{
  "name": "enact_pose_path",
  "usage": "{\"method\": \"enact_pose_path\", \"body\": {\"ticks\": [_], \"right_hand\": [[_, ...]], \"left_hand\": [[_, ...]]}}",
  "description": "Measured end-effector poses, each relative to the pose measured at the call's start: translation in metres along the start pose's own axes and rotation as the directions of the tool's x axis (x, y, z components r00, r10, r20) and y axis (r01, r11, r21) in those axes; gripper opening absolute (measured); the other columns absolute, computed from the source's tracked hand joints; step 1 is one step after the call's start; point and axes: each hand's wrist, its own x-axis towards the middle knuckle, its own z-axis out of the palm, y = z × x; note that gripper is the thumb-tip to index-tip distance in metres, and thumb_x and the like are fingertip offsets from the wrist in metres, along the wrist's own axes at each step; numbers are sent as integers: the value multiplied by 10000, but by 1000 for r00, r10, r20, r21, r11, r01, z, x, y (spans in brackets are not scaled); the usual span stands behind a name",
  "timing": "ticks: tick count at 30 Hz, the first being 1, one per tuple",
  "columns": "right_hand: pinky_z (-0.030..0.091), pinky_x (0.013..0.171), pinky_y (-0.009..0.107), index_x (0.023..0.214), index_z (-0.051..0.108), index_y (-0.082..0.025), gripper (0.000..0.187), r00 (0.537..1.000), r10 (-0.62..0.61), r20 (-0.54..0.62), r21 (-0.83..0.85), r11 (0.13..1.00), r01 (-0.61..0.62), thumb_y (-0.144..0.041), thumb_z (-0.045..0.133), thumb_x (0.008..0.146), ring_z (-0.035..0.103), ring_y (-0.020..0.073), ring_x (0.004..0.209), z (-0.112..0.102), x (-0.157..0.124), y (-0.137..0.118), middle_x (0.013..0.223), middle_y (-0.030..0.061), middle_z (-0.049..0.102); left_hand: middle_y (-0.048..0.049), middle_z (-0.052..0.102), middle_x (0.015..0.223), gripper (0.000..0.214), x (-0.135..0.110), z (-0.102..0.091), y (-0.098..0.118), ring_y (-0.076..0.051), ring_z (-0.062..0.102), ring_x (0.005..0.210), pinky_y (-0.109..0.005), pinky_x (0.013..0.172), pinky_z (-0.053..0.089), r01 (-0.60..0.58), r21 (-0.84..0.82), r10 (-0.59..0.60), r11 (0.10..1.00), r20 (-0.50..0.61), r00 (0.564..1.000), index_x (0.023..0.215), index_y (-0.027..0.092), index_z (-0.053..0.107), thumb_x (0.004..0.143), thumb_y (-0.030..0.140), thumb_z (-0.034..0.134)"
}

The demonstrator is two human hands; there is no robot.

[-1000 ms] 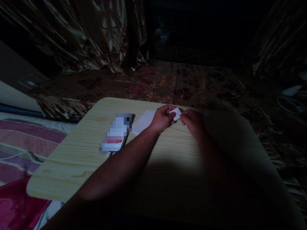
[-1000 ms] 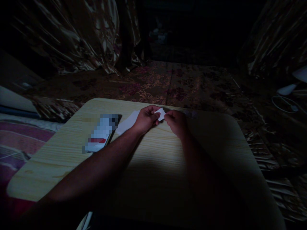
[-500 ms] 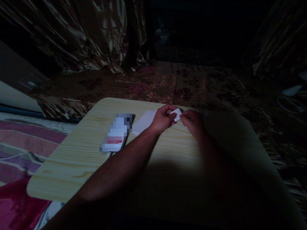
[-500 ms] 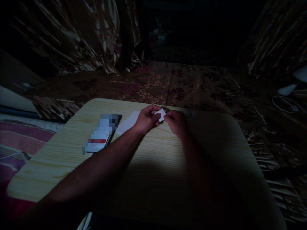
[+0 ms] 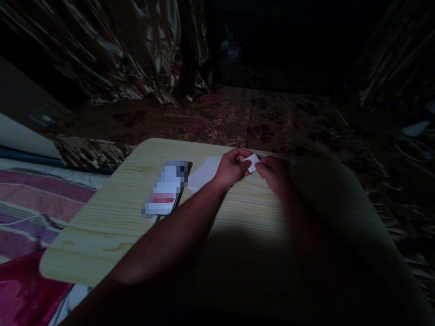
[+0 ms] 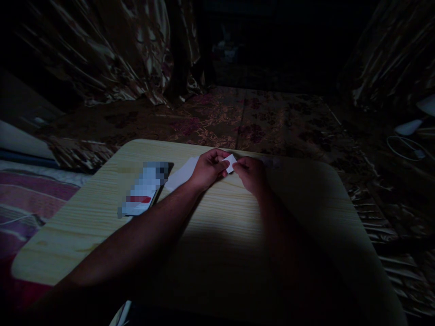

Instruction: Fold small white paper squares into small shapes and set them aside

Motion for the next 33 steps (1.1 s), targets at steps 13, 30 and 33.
{"method": "enact_pose_path", "body": {"ticks": [13, 30, 33], "right_hand": [[320, 523, 260, 577, 556, -202, 248, 998, -52, -18, -80, 996, 51, -338, 622, 773, 432, 108, 503, 2, 1, 3, 502, -46, 510], [312, 521, 257, 604, 574, -194, 219, 997, -62, -40, -81, 995, 59, -339, 628, 759, 426, 110, 526, 5, 2, 8, 524, -45, 495], [321, 527, 259, 593, 558, -199, 229, 998, -45, -44, -70, 997, 42, -337, 623, 763, 436, 112, 523, 4, 2, 4, 517, -43, 503]], "left_hand": [[28, 616, 554, 301, -1, 1, 1, -86, 511, 434, -195, 438, 320, 27, -5, -27, 1000, 18, 999, 951, 155, 646, 714, 292, 772], [17, 624, 570, 239, -1, 1, 0, -91, 536, 456, -198, 459, 348, 21, 54, -22, 998, 28, 999, 930, 153, 663, 741, 276, 741], [23, 612, 558, 230, 0, 0, -2, -84, 498, 440, -203, 447, 344, 11, 28, -11, 1000, 23, 1000, 920, 154, 671, 740, 279, 740]]}}
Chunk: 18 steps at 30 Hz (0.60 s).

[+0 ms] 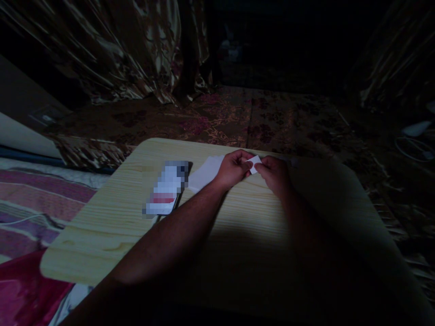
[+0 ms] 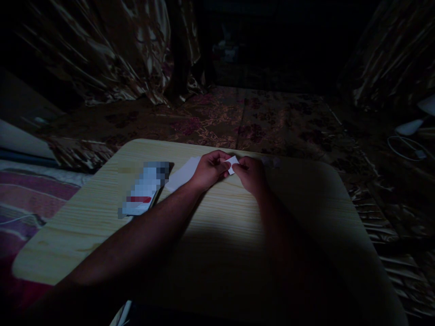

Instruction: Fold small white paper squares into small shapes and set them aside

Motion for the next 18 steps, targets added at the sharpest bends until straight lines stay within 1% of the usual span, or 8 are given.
{"method": "enact_pose_path", "body": {"ticks": [3, 6, 10, 15, 18], "right_hand": [[325, 528, 257, 605, 571, -198, 234, 1000, 13, 15, -4, 1000, -13, -349, 622, 776, 448, 115, 529, 0, 0, -1, 527, -40, 518], [315, 524, 257, 622, 580, -198, 230, 999, -1, 36, -26, 1000, 2, -354, 623, 786, 451, 115, 533, 0, 0, 0, 533, -40, 520], [311, 529, 259, 625, 566, -197, 240, 999, -43, 30, -22, 999, 43, -354, 621, 798, 434, 110, 531, 0, -1, 3, 543, -41, 510], [314, 534, 258, 632, 564, -195, 249, 999, -44, 30, -1, 999, 44, -364, 627, 804, 429, 112, 539, 0, -1, 5, 545, -39, 502], [316, 537, 261, 627, 554, -197, 259, 998, -63, 22, -18, 998, 63, -373, 627, 803, 442, 117, 545, 0, -1, 6, 547, -33, 514]], "left_hand": [[25, 602, 549, 221, 0, -1, -1, -77, 465, 425, -205, 435, 326, -4, -19, 4, 1000, 6, 1000, 919, 152, 684, 746, 279, 736], [20, 601, 549, 214, 0, -1, 0, -77, 473, 432, -204, 441, 326, -2, -11, 2, 1000, 19, 1000, 902, 145, 697, 737, 272, 746], [12, 610, 550, 231, -1, 0, 2, -82, 489, 439, -205, 446, 333, 22, -7, -22, 1000, 9, 1000, 891, 139, 706, 721, 285, 764], [9, 618, 552, 250, -1, 1, 2, -84, 497, 445, -205, 451, 347, 29, -37, -29, 999, -1, 1000, 890, 136, 698, 709, 293, 772], [11, 621, 558, 260, 0, 0, 1, -81, 496, 442, -203, 447, 348, 28, -43, -28, 999, -4, 1000, 891, 136, 694, 704, 298, 775]]}}
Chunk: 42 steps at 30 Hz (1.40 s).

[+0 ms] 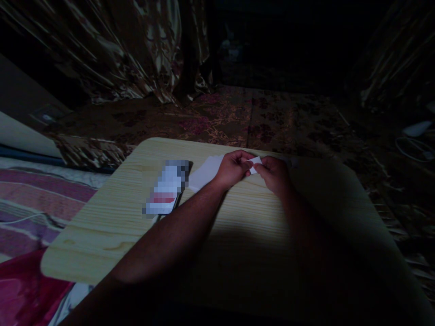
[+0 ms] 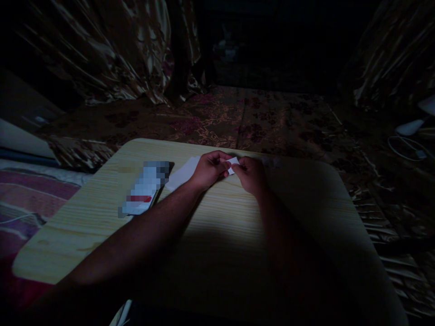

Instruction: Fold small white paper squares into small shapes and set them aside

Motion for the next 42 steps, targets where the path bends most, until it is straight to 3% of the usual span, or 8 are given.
{"method": "enact_pose_path", "body": {"ticks": [13, 42], "right_hand": [[311, 523, 269, 562, 515, -204, 372, 999, 34, -13, -20, 999, -34, -452, 658, 799, 432, 114, 514, -1, 1, 0, 501, -34, 503], [330, 513, 266, 568, 544, -202, 356, 999, 35, -32, 8, 999, -35, -447, 680, 786, 441, 115, 501, -1, 1, 2, 493, -33, 517]], "left_hand": [[34, 587, 564, 273, 3, 1, 0, -52, 421, 421, -209, 420, 287, -18, -129, 11, 991, -59, 998, 842, 134, 688, 639, 267, 813], [42, 570, 560, 285, 3, 1, 1, -45, 398, 417, -205, 417, 265, -3, -138, -5, 990, -60, 998, 836, 136, 683, 636, 289, 817]]}}
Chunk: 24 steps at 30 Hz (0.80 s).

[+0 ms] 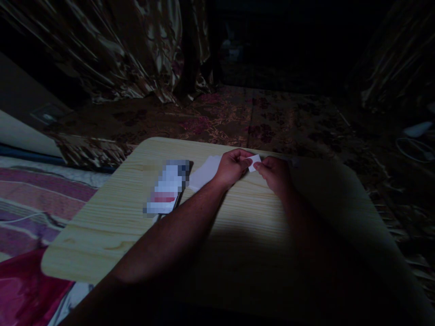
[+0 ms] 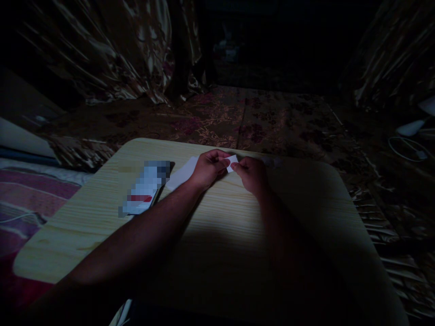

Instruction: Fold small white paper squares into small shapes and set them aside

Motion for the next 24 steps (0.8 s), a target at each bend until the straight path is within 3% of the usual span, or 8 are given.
{"method": "enact_pose_path", "body": {"ticks": [9, 24], "right_hand": [[332, 513, 269, 563, 540, -205, 376, 1000, 9, 5, -1, 1000, -9, -471, 677, 791, 442, 116, 494, 0, 0, -1, 485, -35, 516], [342, 539, 272, 599, 583, -199, 293, 999, 7, 41, 64, 998, -9, -406, 653, 794, 466, 118, 517, -2, 0, -5, 514, -39, 530]], "left_hand": [[54, 527, 525, 306, -2, 1, 0, -47, 368, 411, -212, 424, 229, 14, 26, -15, 1000, 27, 1000, 859, 141, 691, 641, 316, 817], [55, 559, 587, 303, 1, -1, 0, -47, 402, 443, -201, 447, 270, -33, -8, 32, 999, -55, 998, 900, 145, 666, 649, 258, 792]]}}
